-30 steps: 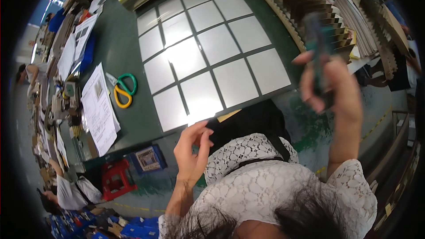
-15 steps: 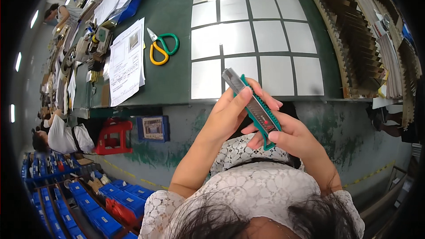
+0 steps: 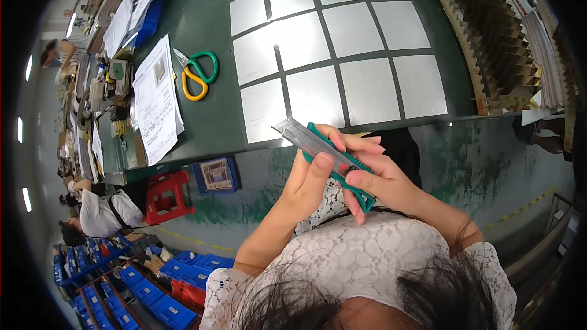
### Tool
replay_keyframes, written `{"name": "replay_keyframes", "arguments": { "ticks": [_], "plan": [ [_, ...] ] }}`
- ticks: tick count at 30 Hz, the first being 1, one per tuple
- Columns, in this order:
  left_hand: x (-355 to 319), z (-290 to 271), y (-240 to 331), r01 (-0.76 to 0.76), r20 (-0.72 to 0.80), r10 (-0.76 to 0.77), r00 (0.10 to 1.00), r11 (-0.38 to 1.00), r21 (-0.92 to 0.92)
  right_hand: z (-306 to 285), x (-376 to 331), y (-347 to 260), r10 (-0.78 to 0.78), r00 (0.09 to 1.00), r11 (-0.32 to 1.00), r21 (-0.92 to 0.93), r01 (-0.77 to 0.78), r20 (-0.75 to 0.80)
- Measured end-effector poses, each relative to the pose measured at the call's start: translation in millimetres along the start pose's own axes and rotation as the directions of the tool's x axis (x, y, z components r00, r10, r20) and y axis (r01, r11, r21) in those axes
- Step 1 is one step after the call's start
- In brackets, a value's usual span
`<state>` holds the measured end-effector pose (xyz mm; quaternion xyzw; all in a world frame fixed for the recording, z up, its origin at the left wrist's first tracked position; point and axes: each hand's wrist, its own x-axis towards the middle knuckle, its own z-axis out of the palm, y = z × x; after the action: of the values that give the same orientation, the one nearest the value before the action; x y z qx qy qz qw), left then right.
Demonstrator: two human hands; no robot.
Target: Inspecting and cleaning gold reflective plates and using a utility knife to cut white component sheets.
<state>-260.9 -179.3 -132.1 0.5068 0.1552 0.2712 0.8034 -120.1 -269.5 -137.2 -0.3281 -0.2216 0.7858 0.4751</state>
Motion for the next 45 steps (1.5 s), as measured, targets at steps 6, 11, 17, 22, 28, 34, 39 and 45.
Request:
{"name": "replay_keyframes", "arguments": {
  "ticks": [6, 11, 17, 22, 28, 34, 39, 45],
  "plan": [
    [14, 5, -1, -0.012, 0.013, 0.012, 1.0, 1.0, -0.025, -6, 1, -10, -0.075, 0.996, 0.996, -0.051, 0.073, -0.042],
    [11, 1, -3, 0.115, -0.129, -0.113, 0.985, 0.993, 0.009, -3, 3, -10, -0.001, 0.999, 1.0, -0.025, -0.001, -0.044],
    [19, 0, -1, -0.011, -0.139, 0.01, 0.99, 1.0, -0.007, -5, 4, -20, 0.011, 0.999, 0.992, 0.123, -0.015, 0.036],
    [8, -3, -3, -0.009, -0.059, 0.013, 0.998, 0.998, 0.06, -9, 8, -23, 0.095, 0.99, 0.989, 0.119, -0.082, -0.107],
    [-33, -38, 15, 0.304, -0.336, -0.224, 0.915, 0.93, 0.208, -27, -10, -45, -0.51, 0.757, 0.858, -0.3, 0.417, -0.408],
    [-60, -57, -10, 0.493, -0.541, -0.422, 0.728, 0.87, -0.015, -33, -21, -38, -0.504, 0.693, 0.785, -0.607, 0.119, -0.515],
    [-50, -56, -8, 0.343, -0.617, -0.37, 0.695, 0.924, -0.169, -28, -8, -26, -0.694, 0.693, 0.272, -0.962, -0.002, -0.197],
    [-44, -52, -10, 0.346, -0.678, -0.332, 0.656, 0.93, -0.12, -18, 3, -27, -0.661, 0.749, 0.056, -0.998, -0.001, -0.038]
  ]
}}
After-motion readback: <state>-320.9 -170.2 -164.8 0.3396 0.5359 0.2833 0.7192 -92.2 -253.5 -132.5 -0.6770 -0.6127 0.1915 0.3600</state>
